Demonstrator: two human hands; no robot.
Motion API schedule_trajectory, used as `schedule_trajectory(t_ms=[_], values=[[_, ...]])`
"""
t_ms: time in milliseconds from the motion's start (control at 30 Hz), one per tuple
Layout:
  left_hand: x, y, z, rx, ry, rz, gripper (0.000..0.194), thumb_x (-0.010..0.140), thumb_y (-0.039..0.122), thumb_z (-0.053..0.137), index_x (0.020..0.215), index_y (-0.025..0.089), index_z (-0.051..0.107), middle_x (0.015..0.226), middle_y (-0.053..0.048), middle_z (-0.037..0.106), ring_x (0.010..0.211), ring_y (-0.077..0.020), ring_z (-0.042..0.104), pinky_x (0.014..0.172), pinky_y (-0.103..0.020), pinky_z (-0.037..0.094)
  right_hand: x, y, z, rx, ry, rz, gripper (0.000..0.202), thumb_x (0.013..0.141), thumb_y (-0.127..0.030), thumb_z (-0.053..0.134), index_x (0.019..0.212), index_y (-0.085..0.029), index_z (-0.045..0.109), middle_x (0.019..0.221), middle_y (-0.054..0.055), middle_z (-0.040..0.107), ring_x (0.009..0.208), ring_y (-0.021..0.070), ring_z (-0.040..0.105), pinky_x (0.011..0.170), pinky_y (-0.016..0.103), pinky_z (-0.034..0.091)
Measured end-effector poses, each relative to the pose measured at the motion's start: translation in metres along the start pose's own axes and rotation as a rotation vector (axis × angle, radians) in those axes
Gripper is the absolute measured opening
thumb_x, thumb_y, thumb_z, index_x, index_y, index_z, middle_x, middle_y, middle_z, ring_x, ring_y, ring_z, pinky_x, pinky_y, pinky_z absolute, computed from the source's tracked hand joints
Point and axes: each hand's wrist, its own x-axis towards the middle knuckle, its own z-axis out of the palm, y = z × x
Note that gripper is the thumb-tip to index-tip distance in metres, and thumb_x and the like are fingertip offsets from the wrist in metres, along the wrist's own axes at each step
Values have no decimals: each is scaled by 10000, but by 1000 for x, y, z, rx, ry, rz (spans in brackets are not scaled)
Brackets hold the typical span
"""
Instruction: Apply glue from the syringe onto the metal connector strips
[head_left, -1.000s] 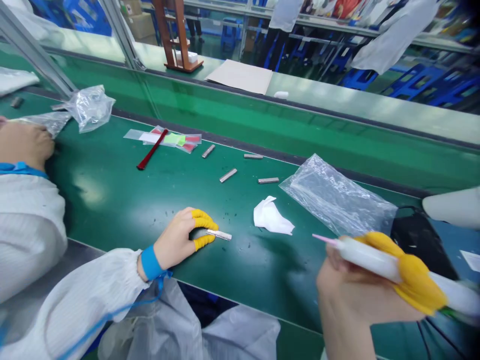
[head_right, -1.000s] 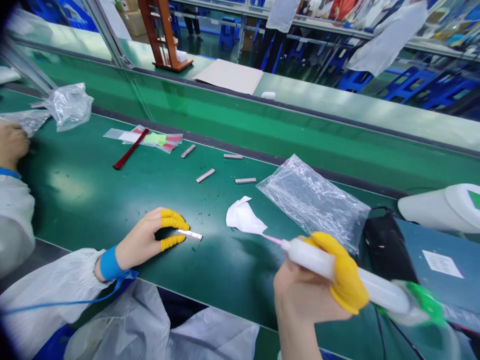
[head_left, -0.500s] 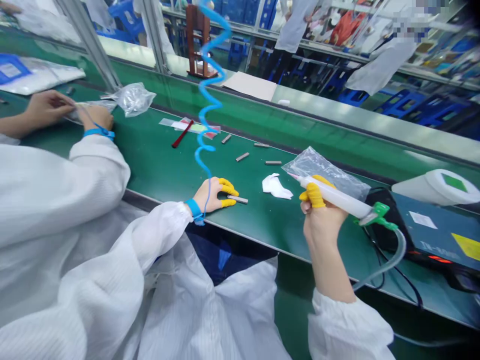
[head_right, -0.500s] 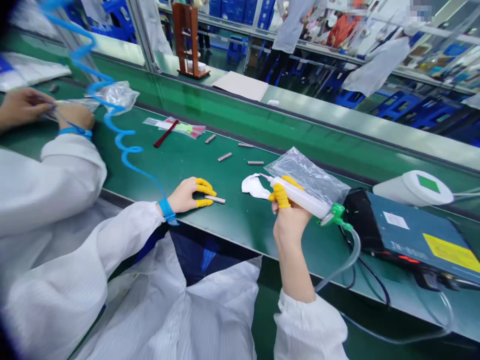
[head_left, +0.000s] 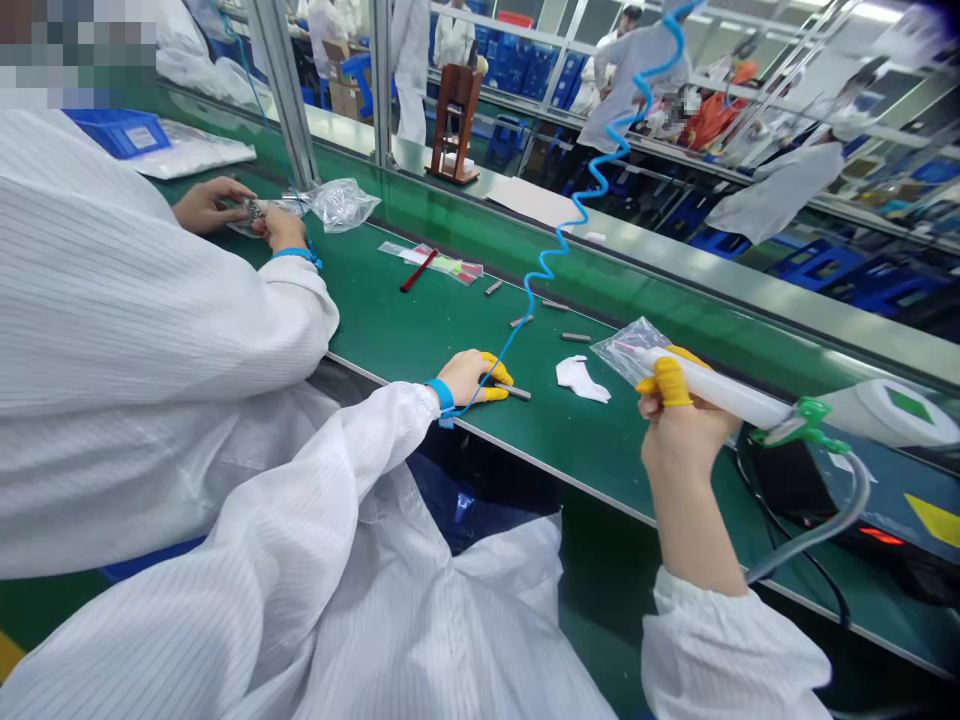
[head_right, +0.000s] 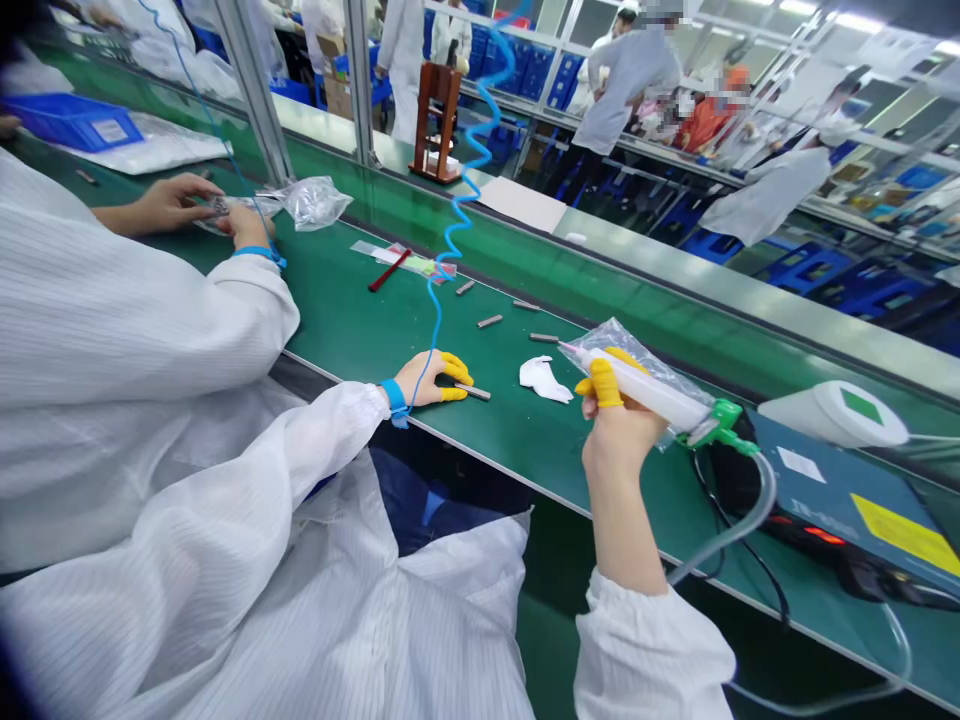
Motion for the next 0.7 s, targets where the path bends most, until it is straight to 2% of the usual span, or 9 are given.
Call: schedule_trajectory(t_ms=[233,367,433,567,633,700], values=[[-5,4,-3,-13,29,1,179,852,296,673,938,139,678,1007,-62,687,982,-203,636,912,-415,498,7,12,0,57,60,-106,392,529,-438,801,626,-176,526,497,-69,495,368,51,397,317,169,212],[-12,8,-7,-31,58,-36,175,758,236,750,922,174,737,1031,-78,711,992,-231,648,918,-374,474,7,28,-1,53,53,-99,334,584,-433,746,656,-179,541,605,-48,538,402,54,437,340,175,280],[-15,11,-8,-39,55,-64,187,759,263,748,932,193,745,1055,-79,709,993,-244,648,910,-388,464,5,37,-1,14,-3,-52,315,633,-450,725,683,-171,586,655,-21,576,414,61,451,352,191,330],[-19,22,-8,-45,53,-135,167,780,323,725,919,232,738,1072,-63,705,997,-251,640,937,-451,422,-3,54,-1,-84,-211,45,294,649,-420,775,668,-170,622,626,-12,578,424,72,461,392,210,404],[-20,31,-6,-47,54,-168,156,787,328,718,915,241,730,1081,-53,701,1006,-246,632,982,-485,382,-9,60,-1,-119,-281,16,276,661,-410,787,693,-179,638,644,-8,596,435,76,478,418,214,431],[-21,40,-3,-50,58,-201,160,778,321,728,921,250,720,1083,-43,698,1004,-240,627,1017,-520,343,-15,64,-2,-132,-297,-41,233,735,-409,740,737,-195,649,664,-4,618,464,92,522,450,218,460]])
